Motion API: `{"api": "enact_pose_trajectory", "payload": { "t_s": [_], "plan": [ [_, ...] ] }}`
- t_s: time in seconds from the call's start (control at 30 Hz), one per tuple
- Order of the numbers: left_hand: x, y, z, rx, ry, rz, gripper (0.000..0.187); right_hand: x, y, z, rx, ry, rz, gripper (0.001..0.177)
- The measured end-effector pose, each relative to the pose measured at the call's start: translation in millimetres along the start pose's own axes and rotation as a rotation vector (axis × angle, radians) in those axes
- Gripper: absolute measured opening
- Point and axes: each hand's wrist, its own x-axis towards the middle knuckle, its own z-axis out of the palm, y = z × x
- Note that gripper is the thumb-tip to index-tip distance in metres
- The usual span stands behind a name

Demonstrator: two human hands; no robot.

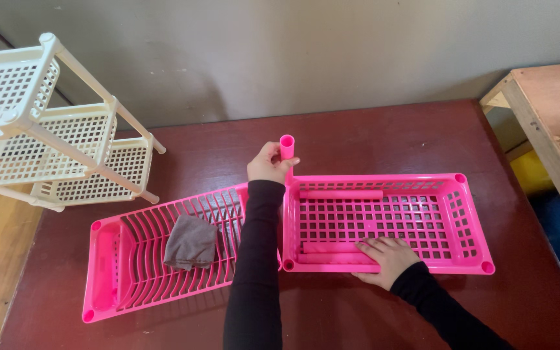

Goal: The person wipes a pink plastic shelf component with a gray cloth, then inserts pink plastic poles into the basket's corner sockets to begin assembling a shelving unit. The person handles the basket and poles one at a time and leaves the partially assembled unit on the table.

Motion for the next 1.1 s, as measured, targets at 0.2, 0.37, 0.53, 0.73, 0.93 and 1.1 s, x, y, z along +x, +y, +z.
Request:
{"api": "enact_pose_trajectory", "payload": {
  "t_s": [0.2,0.37,0.53,0.73,0.93,1.1],
  "plan": [
    [-11.8,20.5,6.9,-0.028,0.141,-0.006,0.033,0.9,-0.1,1.1,-0.004,0.01,-0.001,0.083],
    [9.7,-3.2,-17.4,-0.227,-0.262,-0.009,0.034,1.9,1.3,2.8,-0.016,-0.035,-0.006,0.086],
    [27.7,-29.5,-19.2,-0.422,-0.47,0.01,0.04,3.7,1.0,-0.6,-0.019,-0.09,0.011,0.088],
    [-18.2,-25.0,6.0,0.029,-0.145,-0.136,0.06,4.4,-3.7,-13.1,-0.044,-0.203,0.072,0.088],
    [-135.7,-24.7,24.6,0.311,-0.129,0.185,0.071,6.4,-2.7,-20.0,0.022,-0.271,0.118,0.092],
    [-166.8,-31.2,33.7,0.547,-0.541,0.285,0.05,8.4,-12.7,-30.8,0.031,-0.296,0.179,0.094]
  ]
}}
